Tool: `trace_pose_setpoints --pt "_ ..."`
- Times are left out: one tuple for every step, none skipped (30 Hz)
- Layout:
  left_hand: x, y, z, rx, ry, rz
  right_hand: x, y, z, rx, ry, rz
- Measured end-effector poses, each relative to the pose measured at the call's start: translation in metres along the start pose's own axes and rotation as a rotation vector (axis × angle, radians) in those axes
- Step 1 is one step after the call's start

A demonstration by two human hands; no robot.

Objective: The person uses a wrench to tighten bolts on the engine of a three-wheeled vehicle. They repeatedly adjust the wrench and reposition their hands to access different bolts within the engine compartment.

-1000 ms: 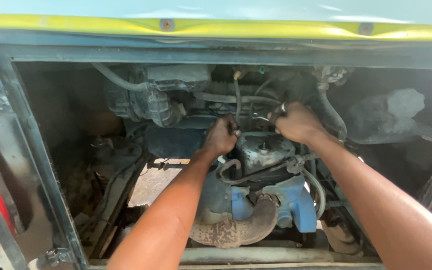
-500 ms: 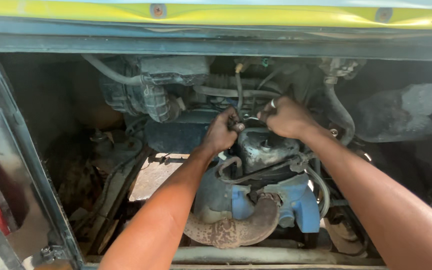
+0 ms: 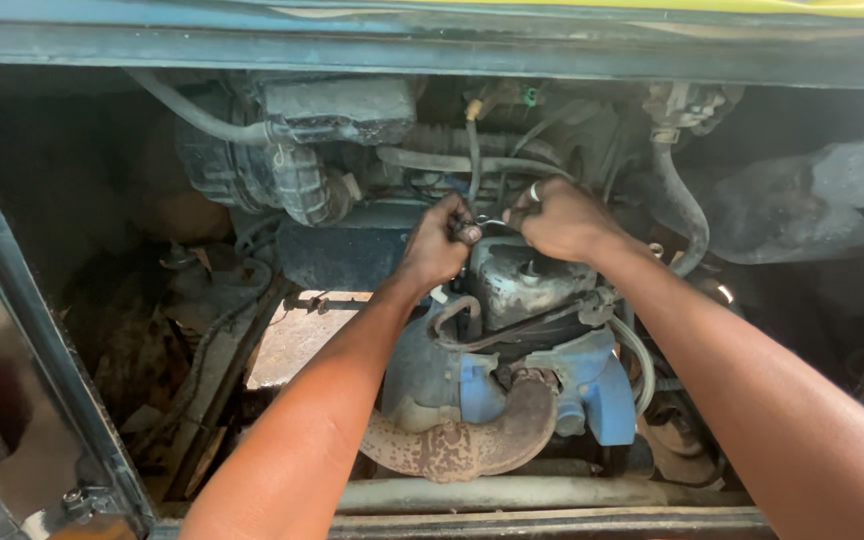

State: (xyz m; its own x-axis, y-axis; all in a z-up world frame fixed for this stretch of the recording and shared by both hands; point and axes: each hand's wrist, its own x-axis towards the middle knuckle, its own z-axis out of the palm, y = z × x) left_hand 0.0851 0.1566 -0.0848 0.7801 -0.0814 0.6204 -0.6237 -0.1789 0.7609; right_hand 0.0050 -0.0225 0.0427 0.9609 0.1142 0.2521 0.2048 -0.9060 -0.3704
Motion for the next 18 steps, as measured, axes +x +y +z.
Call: trace_pose_setpoints --pt "0.000 0.000 -0.001 0.009 0.003 -0.025 0.000 -0.001 0.000 0.008 0.007 -0.013" --pt "0.000 0.001 -0.002 0.022 0.007 -0.003 -0.001 -0.001 -0.001 0.015 0.014 -0.025" --pt "0.000 0.001 -0.002 0.035 0.011 0.018 -0.002 -0.001 -0.001 0.023 0.021 -0.037" --pt "0.000 0.001 -0.003 0.048 0.015 0.039 -0.003 -0.001 -0.001 0.050 0.019 -0.041" --pt "0.000 0.002 -0.003 0.032 0.016 0.040 -0.004 -0.001 -0.001 0.078 0.018 -0.046" --pt "0.001 0.003 -0.004 0.019 0.021 0.042 -0.003 -0.003 -0.001 0.106 0.016 -0.055" --pt "0.001 0.005 -0.006 0.006 0.025 0.044 -0.003 -0.004 -0.001 0.091 0.021 -0.055" --pt "0.000 0.007 -0.005 -0.002 0.026 0.035 -0.003 -0.005 0.000 0.076 0.027 -0.051" --pt "-0.002 0.009 -0.004 -0.011 0.028 0.026 -0.003 -0.005 0.000 0.060 0.034 -0.046" --pt "-0.005 0.013 -0.004 -0.019 0.027 0.017 -0.003 -0.006 0.001 0.036 0.041 -0.058" --pt "-0.008 0.017 -0.003 0.054 0.061 -0.026 -0.004 -0.006 0.001 0.012 0.048 -0.069" --pt "-0.009 0.022 -0.003 0.126 0.095 -0.065 -0.004 -0.006 0.000 -0.012 0.059 -0.080" --pt "-0.010 0.027 -0.002 0.198 0.129 -0.104 -0.004 -0.006 -0.001 -0.016 0.052 -0.092" --pt "-0.012 0.030 -0.003 0.162 0.096 -0.140 -0.005 -0.006 0.000 -0.019 0.044 -0.104" --pt "-0.013 0.033 -0.004 0.126 0.062 -0.176 -0.006 -0.005 0.000 -0.023 0.035 -0.117" --pt "-0.010 0.036 -0.006 0.090 0.040 -0.207 -0.004 -0.006 0.000 -0.018 0.030 -0.115" --pt "-0.006 0.038 -0.010 -0.009 0.064 -0.277 -0.002 -0.006 0.000 -0.013 0.025 -0.113" --pt "-0.004 0.037 -0.011 -0.110 0.080 -0.349 -0.001 -0.005 0.001 -0.005 0.019 -0.103"
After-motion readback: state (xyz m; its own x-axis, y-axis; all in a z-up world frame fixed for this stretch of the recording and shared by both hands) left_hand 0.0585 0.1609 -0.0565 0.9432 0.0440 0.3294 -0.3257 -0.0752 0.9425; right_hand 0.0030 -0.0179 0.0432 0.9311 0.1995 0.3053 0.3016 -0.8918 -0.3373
